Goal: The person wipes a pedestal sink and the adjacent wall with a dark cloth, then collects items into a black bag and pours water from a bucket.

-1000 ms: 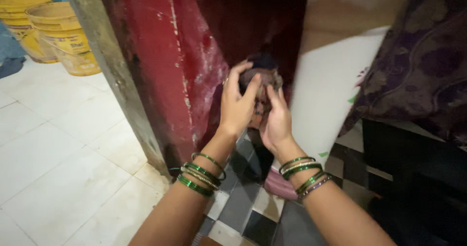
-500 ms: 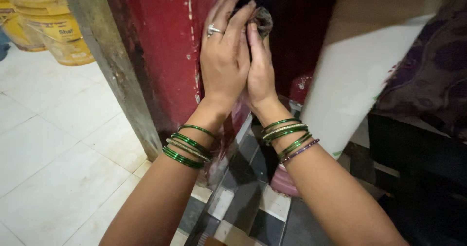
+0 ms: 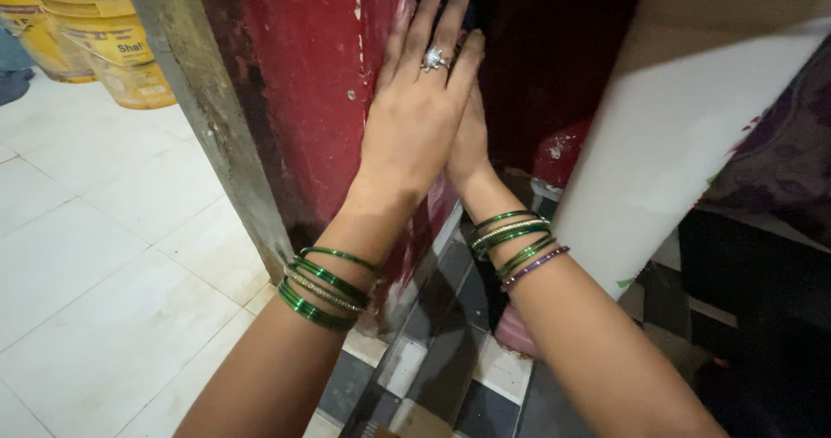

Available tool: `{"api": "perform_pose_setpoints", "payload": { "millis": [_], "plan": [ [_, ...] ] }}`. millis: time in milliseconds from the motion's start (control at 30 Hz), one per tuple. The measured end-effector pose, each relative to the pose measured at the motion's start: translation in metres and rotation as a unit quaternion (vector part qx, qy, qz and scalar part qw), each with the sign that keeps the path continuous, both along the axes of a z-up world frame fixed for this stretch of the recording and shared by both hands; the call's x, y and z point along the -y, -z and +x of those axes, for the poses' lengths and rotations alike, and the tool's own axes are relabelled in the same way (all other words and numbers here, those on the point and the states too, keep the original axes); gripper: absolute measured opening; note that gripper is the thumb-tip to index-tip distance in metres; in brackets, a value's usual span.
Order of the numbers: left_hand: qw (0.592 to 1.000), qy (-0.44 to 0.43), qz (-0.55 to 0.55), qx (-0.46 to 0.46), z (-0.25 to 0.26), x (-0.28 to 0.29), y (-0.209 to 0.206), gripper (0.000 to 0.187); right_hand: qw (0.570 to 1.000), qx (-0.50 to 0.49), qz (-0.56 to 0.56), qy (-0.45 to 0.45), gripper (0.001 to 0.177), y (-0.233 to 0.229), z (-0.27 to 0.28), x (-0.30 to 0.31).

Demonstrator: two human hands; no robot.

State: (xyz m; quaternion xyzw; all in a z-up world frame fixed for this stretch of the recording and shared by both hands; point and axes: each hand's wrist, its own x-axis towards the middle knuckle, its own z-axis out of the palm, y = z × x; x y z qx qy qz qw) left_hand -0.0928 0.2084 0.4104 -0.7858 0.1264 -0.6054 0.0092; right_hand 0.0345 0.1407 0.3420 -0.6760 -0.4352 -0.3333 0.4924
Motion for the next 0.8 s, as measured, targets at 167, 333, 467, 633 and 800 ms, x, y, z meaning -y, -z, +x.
{"api": "perform_pose_setpoints", "payload": {
  "millis": [167, 333, 467, 633, 800],
  "plan": [
    [0.983, -0.150, 0.090, -0.054, 0.001, -0.003, 0.003, 0.052, 0.994, 0.076, 0.023, 0.080, 0.065, 0.010, 0.009, -0.013],
    [0.977, -0.156, 0.124, -0.071, -0.005, -0.009, 0.009, 0.051, 0.980, 0.027, -0.085, 0.180, 0.060, 0.023, 0.015, -0.017],
    [0.941, -0.243, 0.227, -0.064, -0.019, -0.016, 0.019, 0.061, 0.978, 0.034, -0.100, 0.183, 0.060, 0.044, 0.010, -0.020],
    [0.941, -0.220, 0.247, -0.069, -0.015, -0.022, 0.028, 0.061, 0.970, 0.033, -0.144, 0.195, 0.060, 0.063, -0.006, -0.019],
    [0.941, -0.184, 0.258, -0.119, -0.018, -0.021, 0.050, 0.061, 0.953, 0.049, -0.169, 0.246, 0.060, 0.076, -0.029, -0.017]
  ]
}}
